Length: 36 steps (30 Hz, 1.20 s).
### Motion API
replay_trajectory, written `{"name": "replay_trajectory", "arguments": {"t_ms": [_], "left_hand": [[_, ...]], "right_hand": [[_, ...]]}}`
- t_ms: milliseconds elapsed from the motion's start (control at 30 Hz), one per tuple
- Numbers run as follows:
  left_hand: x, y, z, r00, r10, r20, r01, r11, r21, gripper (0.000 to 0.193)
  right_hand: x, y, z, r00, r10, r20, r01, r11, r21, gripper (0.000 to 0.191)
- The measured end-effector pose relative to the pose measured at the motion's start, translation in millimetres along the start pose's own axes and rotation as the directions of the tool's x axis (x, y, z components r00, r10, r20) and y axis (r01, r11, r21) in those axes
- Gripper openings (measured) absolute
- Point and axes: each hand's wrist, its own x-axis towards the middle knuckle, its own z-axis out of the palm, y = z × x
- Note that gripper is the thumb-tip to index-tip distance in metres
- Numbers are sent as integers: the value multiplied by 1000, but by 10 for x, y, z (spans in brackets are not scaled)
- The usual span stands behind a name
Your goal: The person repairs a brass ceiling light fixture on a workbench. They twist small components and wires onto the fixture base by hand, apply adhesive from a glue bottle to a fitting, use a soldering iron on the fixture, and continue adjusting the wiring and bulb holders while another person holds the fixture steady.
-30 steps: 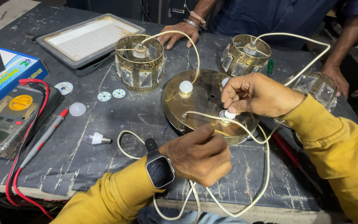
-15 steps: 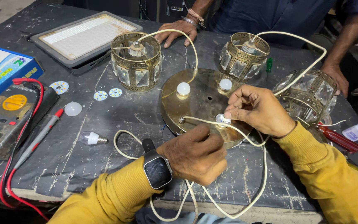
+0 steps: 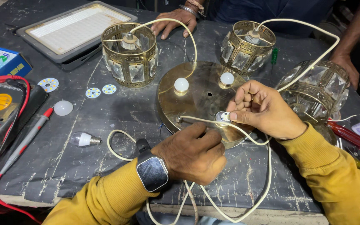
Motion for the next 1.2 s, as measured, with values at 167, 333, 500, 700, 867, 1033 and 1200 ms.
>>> {"name": "replay_trajectory", "arguments": {"t_ms": [167, 333, 500, 700, 867, 1033, 1200], "left_hand": [[7, 12, -16, 1000, 14, 27, -15, 999, 36, 22], [21, 4, -21, 1000, 18, 0, -18, 999, 27, 23], [-2, 11, -2, 999, 3, 32, -3, 1000, 10, 23], [-5, -23, 51, 997, -79, 20, 78, 996, 51, 20], [4, -67, 52, 922, -371, 111, 372, 928, 14, 58], [-33, -83, 35, 884, -462, 76, 464, 886, -7, 94], [-48, -82, 71, 865, -463, 191, 474, 880, -14, 103]], "right_hand": [[67, -47, 42, 999, 31, 25, -33, 993, 111, 29], [125, -72, 38, 998, 60, 24, -63, 976, 207, 34], [121, -54, 66, 998, 29, 50, -35, 994, 107, 33], [72, 32, 126, 991, -131, 37, 132, 991, -30, 32], [57, 118, 208, 980, -191, -50, 189, 981, -32, 32], [43, 146, 261, 970, -225, -96, 216, 972, -93, 31], [114, 105, 195, 984, -178, -9, 178, 984, 12, 26]]}}
